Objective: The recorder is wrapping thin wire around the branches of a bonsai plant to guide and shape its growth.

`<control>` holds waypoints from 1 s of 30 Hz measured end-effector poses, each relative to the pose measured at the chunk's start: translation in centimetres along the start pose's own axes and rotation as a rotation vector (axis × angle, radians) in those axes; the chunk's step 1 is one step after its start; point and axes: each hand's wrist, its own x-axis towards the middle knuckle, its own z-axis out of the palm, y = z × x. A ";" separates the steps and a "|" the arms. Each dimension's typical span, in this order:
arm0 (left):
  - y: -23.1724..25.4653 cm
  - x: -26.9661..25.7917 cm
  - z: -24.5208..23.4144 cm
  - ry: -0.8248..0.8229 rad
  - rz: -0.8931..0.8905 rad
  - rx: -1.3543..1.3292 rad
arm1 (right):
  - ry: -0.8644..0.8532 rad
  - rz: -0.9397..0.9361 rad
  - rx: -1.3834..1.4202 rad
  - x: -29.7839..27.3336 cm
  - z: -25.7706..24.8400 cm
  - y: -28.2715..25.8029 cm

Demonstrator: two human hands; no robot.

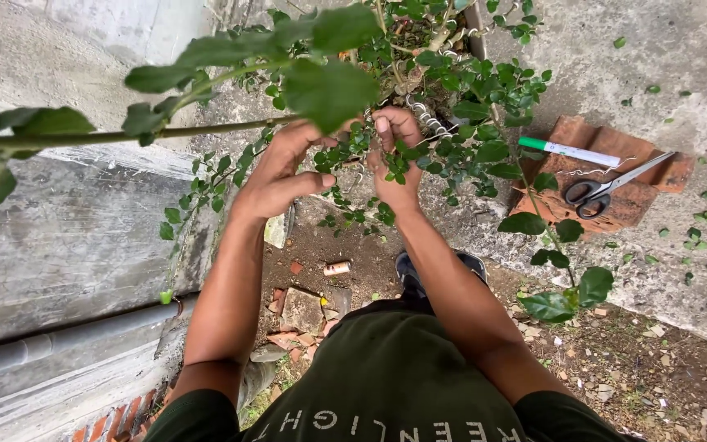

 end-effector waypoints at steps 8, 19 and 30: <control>2.5 1.6 0.0 -0.005 0.084 -0.369 | -0.058 0.120 -0.033 -1.6 -2.6 2.7; 1.4 1.1 0.4 0.046 -0.037 -0.270 | -0.032 0.210 -0.277 -1.7 0.0 -3.6; -1.2 1.1 0.1 -0.042 -0.024 -0.502 | 0.132 0.171 -0.021 -2.7 0.1 -3.2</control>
